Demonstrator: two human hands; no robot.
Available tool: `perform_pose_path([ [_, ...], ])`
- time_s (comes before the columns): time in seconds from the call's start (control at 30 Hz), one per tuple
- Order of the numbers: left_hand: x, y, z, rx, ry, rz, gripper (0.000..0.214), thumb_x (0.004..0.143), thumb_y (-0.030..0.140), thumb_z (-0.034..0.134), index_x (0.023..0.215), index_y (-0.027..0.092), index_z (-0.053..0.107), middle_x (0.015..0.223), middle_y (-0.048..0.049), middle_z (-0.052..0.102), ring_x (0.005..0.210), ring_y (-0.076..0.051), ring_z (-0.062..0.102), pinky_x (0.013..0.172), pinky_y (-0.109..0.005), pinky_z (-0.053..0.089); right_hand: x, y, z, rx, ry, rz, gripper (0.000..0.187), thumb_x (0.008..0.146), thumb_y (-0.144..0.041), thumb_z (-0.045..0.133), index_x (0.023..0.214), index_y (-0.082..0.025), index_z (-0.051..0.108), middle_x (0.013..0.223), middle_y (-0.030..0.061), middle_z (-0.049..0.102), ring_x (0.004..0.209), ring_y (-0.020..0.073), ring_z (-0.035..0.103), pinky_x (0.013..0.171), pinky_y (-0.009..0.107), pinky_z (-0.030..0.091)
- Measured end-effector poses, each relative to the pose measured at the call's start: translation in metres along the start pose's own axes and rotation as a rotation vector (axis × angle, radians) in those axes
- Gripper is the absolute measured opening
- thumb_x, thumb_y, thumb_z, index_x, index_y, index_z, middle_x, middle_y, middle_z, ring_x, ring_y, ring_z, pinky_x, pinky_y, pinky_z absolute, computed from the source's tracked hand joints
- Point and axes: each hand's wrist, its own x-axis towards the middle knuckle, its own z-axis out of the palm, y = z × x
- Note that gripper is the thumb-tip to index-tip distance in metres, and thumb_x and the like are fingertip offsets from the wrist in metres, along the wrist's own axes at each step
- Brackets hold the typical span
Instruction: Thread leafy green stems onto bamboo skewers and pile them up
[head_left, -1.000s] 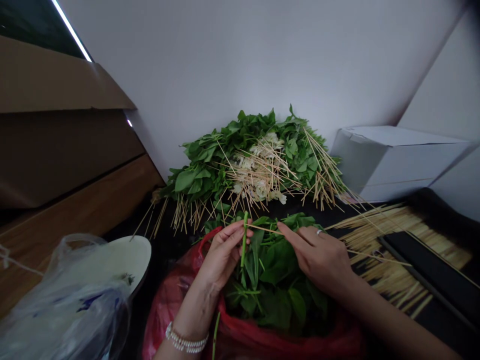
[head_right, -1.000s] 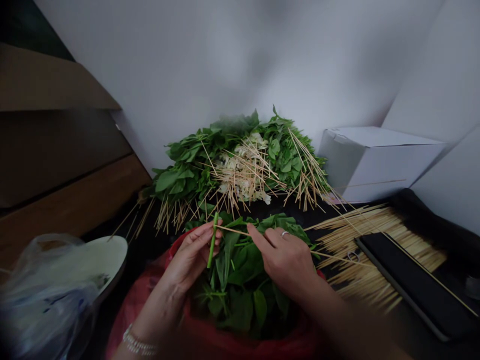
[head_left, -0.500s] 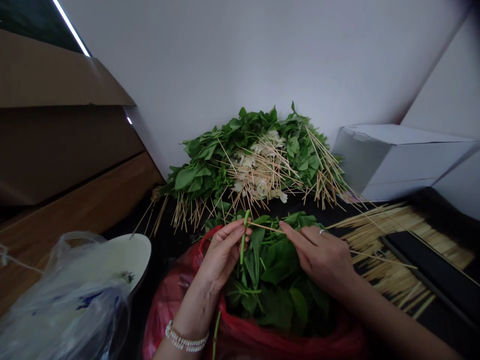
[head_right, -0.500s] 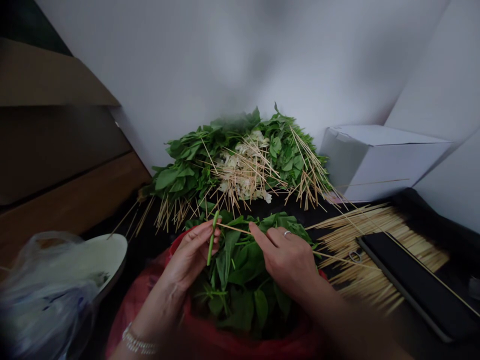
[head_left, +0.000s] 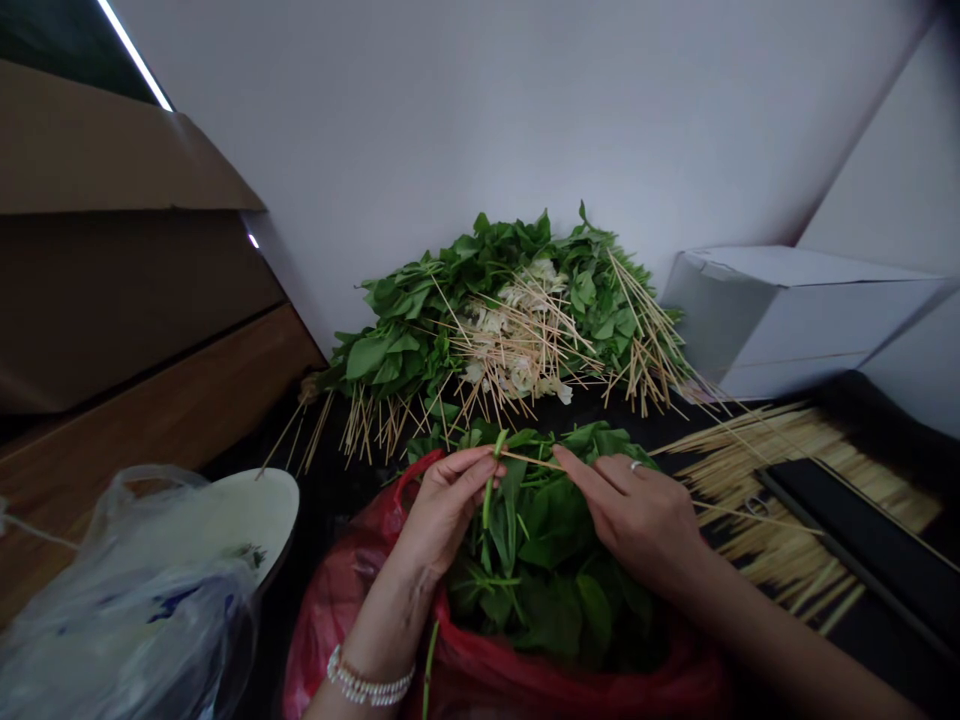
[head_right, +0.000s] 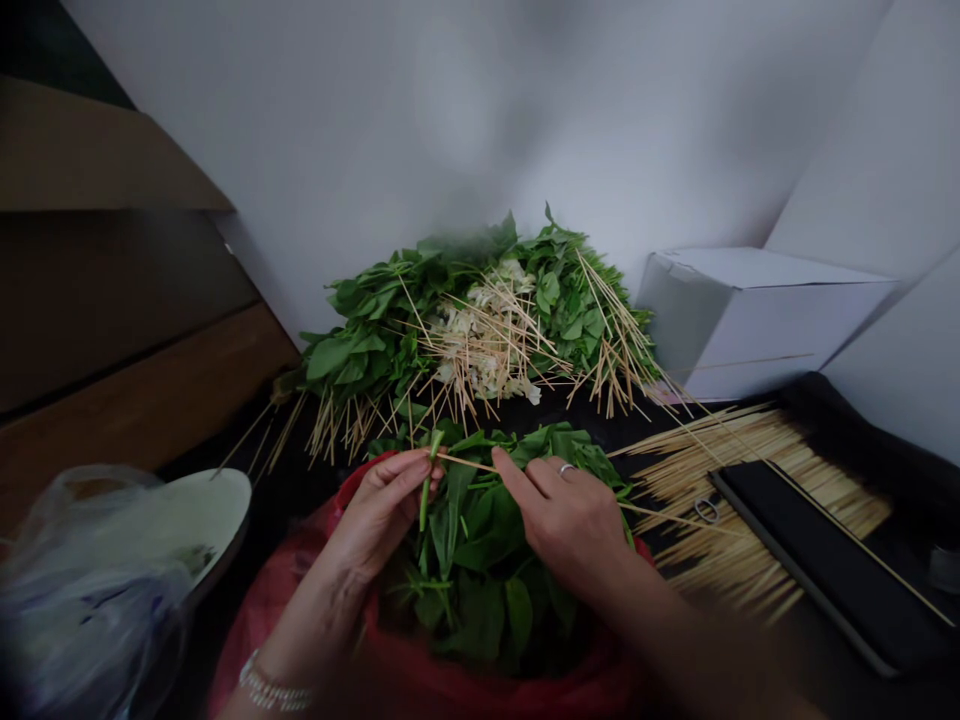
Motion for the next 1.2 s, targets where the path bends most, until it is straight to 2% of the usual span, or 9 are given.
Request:
perform_pose_path([
  [0.33, 0.001, -0.004, -0.004, 0.268, -0.016, 0.176, 0.024, 0.067, 0.042, 0.087, 0.075, 0.020, 0.082, 0.066, -0.0015, 0.074, 0.061, -0.010, 0.058, 0.060, -0.020, 0.045, -0.004, -0.003, 0.002, 0.009, 0.024, -0.037, 0.039, 0.092, -0.004, 0.047, 0.128, -0.009, 0.061, 0.070, 0.0016, 0.057, 0.063, 0.0156, 0.047, 0.059, 0.032, 0.032],
  [0.5, -0.004, -0.004, 0.003, 0.437, -0.130, 0.261, 0.016, 0.075, 0.034, 0.081, 0.068, 0.021, 0.081, 0.072, -0.0037, 0.076, 0.073, -0.016, 0.064, 0.073, -0.025, 0.048, -0.003, -0.008, 0.000, 0.027, 0.009, -0.065, 0.034, 0.095, -0.007, 0.046, 0.125, -0.008, 0.061, 0.071, 0.0018, 0.059, 0.061, 0.0146, 0.047, 0.059, 0.031, 0.033],
  [0.7, -0.009, -0.009, 0.013, 0.578, -0.270, 0.313, 0.009, 0.077, 0.028, 0.078, 0.072, 0.021, 0.082, 0.074, -0.0053, 0.077, 0.072, -0.018, 0.064, 0.070, -0.027, 0.048, 0.001, -0.010, -0.002, 0.064, 0.028, -0.118, 0.025, 0.095, -0.011, 0.051, 0.118, -0.008, 0.063, 0.067, 0.0005, 0.058, 0.061, 0.0153, 0.051, 0.059, 0.032, 0.034],
  [0.8, -0.010, -0.008, 0.013, 0.588, -0.238, 0.312, 0.012, 0.080, 0.031, 0.076, 0.084, 0.022, 0.082, 0.079, -0.0057, 0.076, 0.073, -0.019, 0.065, 0.069, -0.029, 0.047, 0.004, 0.004, -0.004, 0.077, 0.091, -0.026, 0.024, 0.095, -0.010, 0.051, 0.115, -0.010, 0.064, 0.070, 0.0020, 0.063, 0.062, 0.0151, 0.055, 0.059, 0.031, 0.037],
  [0.87, -0.012, -0.007, 0.012, 0.663, -0.244, 0.342, 0.016, 0.080, 0.035, 0.076, 0.082, 0.020, 0.081, 0.076, -0.0055, 0.073, 0.071, -0.019, 0.063, 0.067, -0.030, 0.045, 0.006, 0.017, -0.006, 0.080, 0.157, 0.079, 0.024, 0.095, -0.009, 0.050, 0.116, -0.009, 0.063, 0.078, 0.0051, 0.068, 0.065, 0.0148, 0.059, 0.062, 0.029, 0.040],
  [0.97, -0.015, -0.007, 0.012, 0.885, -0.307, 0.437, 0.021, 0.070, 0.039, 0.084, 0.077, 0.019, 0.078, 0.075, -0.0043, 0.067, 0.074, -0.021, 0.061, 0.070, -0.032, 0.044, 0.007, 0.032, -0.006, 0.075, 0.218, 0.181, 0.020, 0.096, -0.011, 0.049, 0.109, -0.011, 0.064, 0.083, 0.0065, 0.071, 0.072, 0.0147, 0.064, 0.067, 0.026, 0.044],
  [1.07, -0.019, -0.012, 0.013, 1.079, -0.385, 0.525, 0.035, 0.059, 0.041, 0.091, 0.084, 0.021, 0.077, 0.084, -0.0048, 0.067, 0.085, -0.025, 0.060, 0.078, -0.036, 0.044, 0.008, 0.038, -0.005, 0.073, 0.217, 0.236, 0.019, 0.098, -0.014, 0.046, 0.103, -0.014, 0.065, 0.079, 0.0046, 0.071, 0.071, 0.0147, 0.065, 0.068, 0.026, 0.046],
  [1.13, -0.019, -0.015, 0.014, 1.170, -0.415, 0.556, 0.030, 0.063, 0.039, 0.088, 0.084, 0.022, 0.075, 0.086, -0.0051, 0.068, 0.087, -0.025, 0.058, 0.079, -0.037, 0.044, 0.007, 0.037, -0.004, 0.079, 0.189, 0.257, 0.022, 0.099, -0.016, 0.044, 0.106, -0.014, 0.065, 0.076, 0.0042, 0.069, 0.069, 0.0153, 0.064, 0.066, 0.026, 0.046],
  [1.2, -0.018, -0.016, 0.015, 1.189, -0.414, 0.554, 0.013, 0.073, 0.032, 0.081, 0.079, 0.023, 0.074, 0.083, -0.0048, 0.067, 0.085, -0.024, 0.058, 0.081, -0.037, 0.043, 0.007, 0.036, -0.004, 0.086, 0.170, 0.265, 0.025, 0.099, -0.017, 0.042, 0.109, -0.014, 0.065, 0.073, 0.0038, 0.068, 0.066, 0.0159, 0.064, 0.064, 0.027, 0.046],
])
